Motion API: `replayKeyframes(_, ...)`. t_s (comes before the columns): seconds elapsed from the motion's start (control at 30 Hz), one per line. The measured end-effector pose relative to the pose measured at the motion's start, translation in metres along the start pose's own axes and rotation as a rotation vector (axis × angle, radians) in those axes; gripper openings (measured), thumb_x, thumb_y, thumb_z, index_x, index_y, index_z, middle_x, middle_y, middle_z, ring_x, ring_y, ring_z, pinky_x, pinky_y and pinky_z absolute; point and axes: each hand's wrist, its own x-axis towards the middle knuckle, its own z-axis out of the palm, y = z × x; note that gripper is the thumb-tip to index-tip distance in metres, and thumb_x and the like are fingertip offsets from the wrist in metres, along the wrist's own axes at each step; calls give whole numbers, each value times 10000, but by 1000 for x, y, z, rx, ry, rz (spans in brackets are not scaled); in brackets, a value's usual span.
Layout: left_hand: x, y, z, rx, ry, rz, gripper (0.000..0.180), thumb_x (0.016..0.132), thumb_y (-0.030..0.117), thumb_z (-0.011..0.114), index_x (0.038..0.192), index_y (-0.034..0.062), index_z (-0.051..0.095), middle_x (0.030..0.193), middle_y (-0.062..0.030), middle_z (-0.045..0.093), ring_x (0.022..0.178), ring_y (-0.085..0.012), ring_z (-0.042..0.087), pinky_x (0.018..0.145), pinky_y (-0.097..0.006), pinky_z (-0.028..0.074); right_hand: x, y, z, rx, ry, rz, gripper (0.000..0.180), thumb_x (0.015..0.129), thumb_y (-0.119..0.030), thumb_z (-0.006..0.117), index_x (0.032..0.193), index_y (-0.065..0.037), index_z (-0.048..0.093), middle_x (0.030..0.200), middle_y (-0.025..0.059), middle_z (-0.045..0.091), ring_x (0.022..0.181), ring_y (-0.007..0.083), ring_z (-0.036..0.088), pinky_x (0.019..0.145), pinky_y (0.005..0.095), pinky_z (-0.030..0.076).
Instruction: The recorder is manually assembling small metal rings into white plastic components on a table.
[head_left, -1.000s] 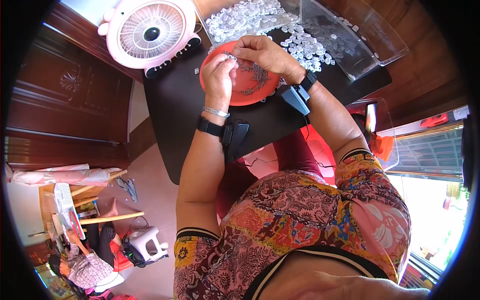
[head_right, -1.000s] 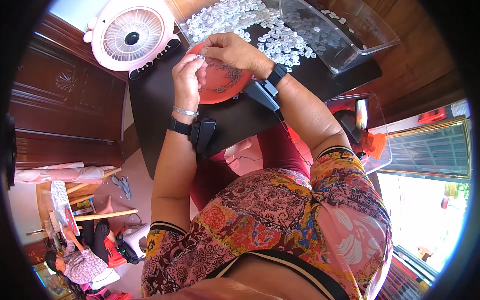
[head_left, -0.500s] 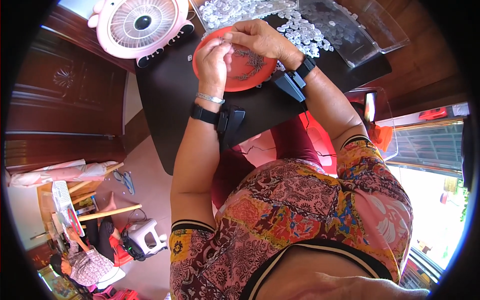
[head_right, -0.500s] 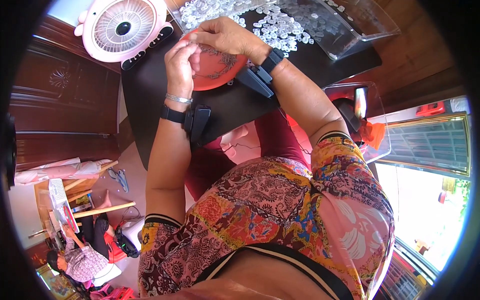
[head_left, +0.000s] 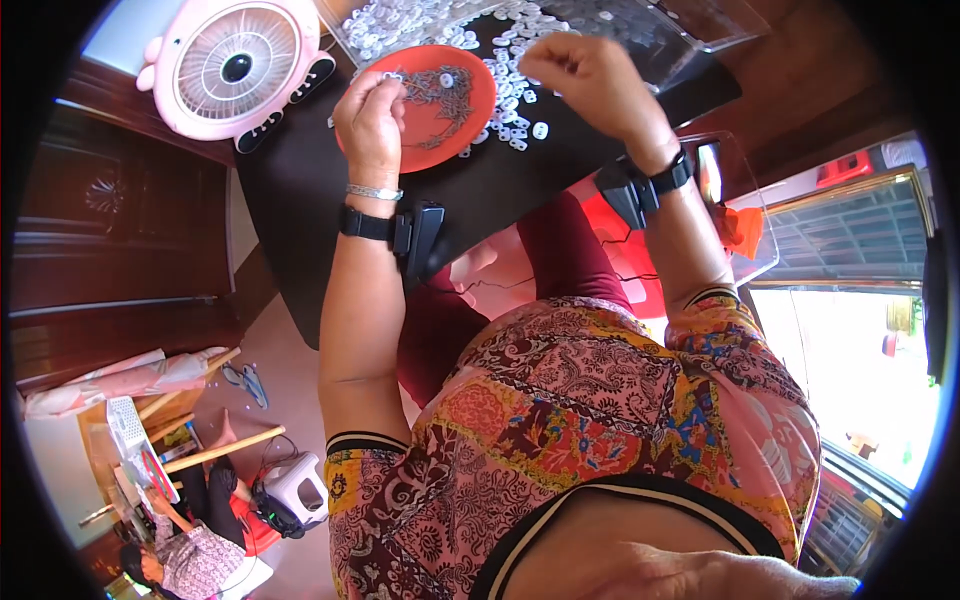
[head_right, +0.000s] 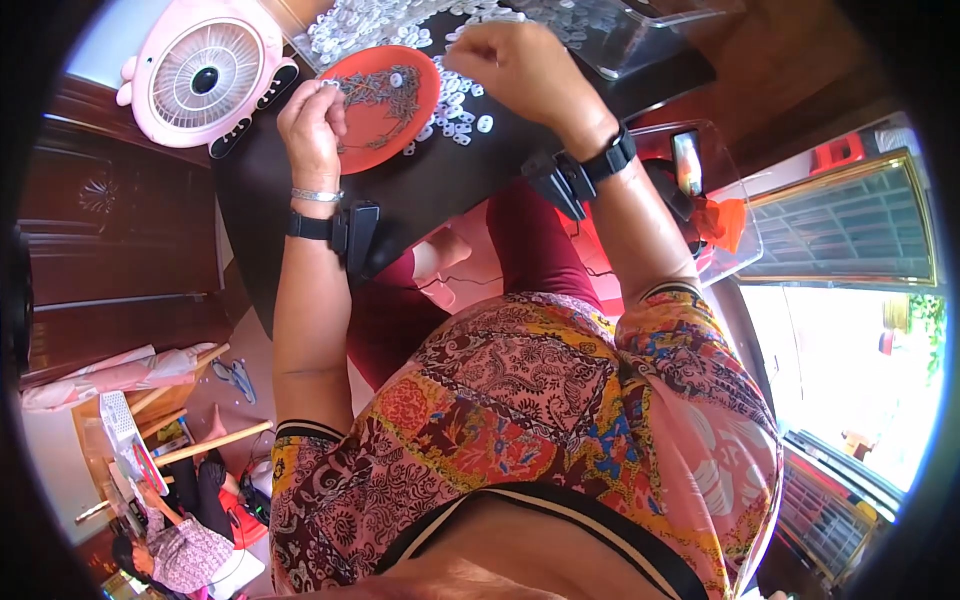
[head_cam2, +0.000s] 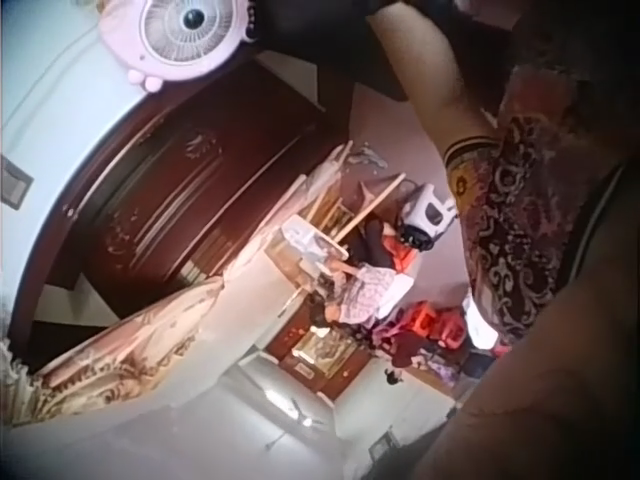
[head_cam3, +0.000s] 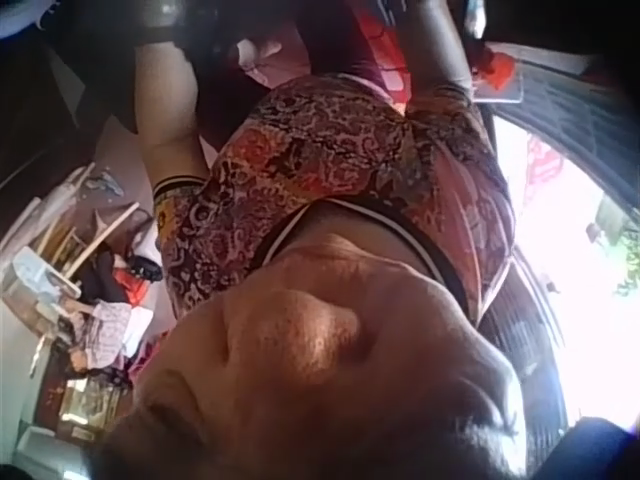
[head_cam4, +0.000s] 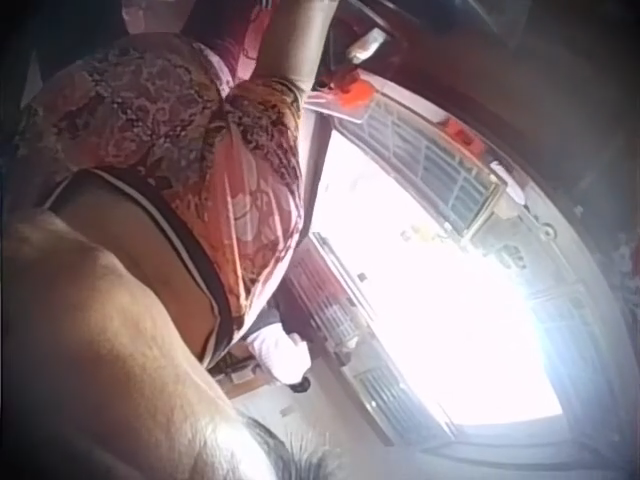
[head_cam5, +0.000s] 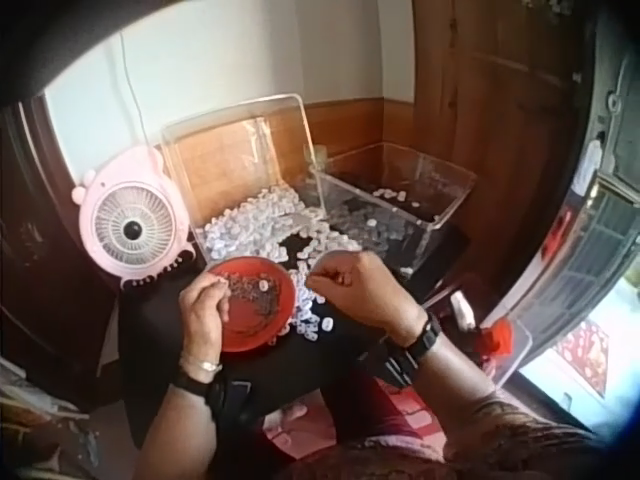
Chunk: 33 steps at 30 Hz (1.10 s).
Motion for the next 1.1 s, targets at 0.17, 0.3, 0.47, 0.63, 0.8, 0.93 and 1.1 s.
replayKeyframes(0.17,-5,12,7,-21,-14,36,133,825,93,562,724,12,589,628,-2,530,500,-49,451,433,-184,360,-41,30,21,-154,-178,24,214,812,-186,646,983,-60,671,883,94,656,790,235,636,707,313,500)
replayKeyframes(0.3,-8,27,11,-22,-19,93,153,834,109,569,720,9,587,614,-1,528,488,-53,449,438,-186,357,-43,42,32,-408,-145,-156,190,785,-198,628,923,-71,658,914,88,605,880,287,589,760,371,480)
replayKeyframes(0.47,-29,58,12,-42,-48,121,175,841,144,559,716,24,583,567,1,518,459,-65,450,421,-188,305,-38,40,26,-320,-244,-56,181,781,-201,645,871,-44,635,773,108,612,726,292,610,679,368,484)
replayKeyframes(0.63,-88,54,4,-129,-70,18,201,866,139,487,725,9,549,560,-29,496,449,-76,420,426,-196,285,-52,46,28,-193,-144,-86,181,774,-183,669,863,-30,628,753,105,613,711,256,625,640,342,486)
replayKeyframes(0.8,-134,32,-7,-131,-22,-154,180,873,117,470,744,7,530,593,-37,506,470,-79,437,436,-194,301,-57,39,27,-149,-160,26,177,767,-163,681,871,-29,629,781,113,620,706,236,629,630,323,488)
replayKeyframes(0.93,-146,26,-9,-148,-77,-226,166,876,114,480,776,-1,545,616,-44,524,489,-86,463,452,-194,320,-65,21,37,-53,-85,-16,175,783,-127,681,914,-19,636,814,90,635,723,184,633,652,285,494)
replayKeyframes(1.1,-153,34,2,-205,-210,-207,200,900,135,456,786,-7,537,658,-69,556,533,-105,499,488,-202,361,-89,-36,58,1074,-242,385,168,909,-86,584,1035,-5,660,828,30,671,702,55,602,668,197,511)
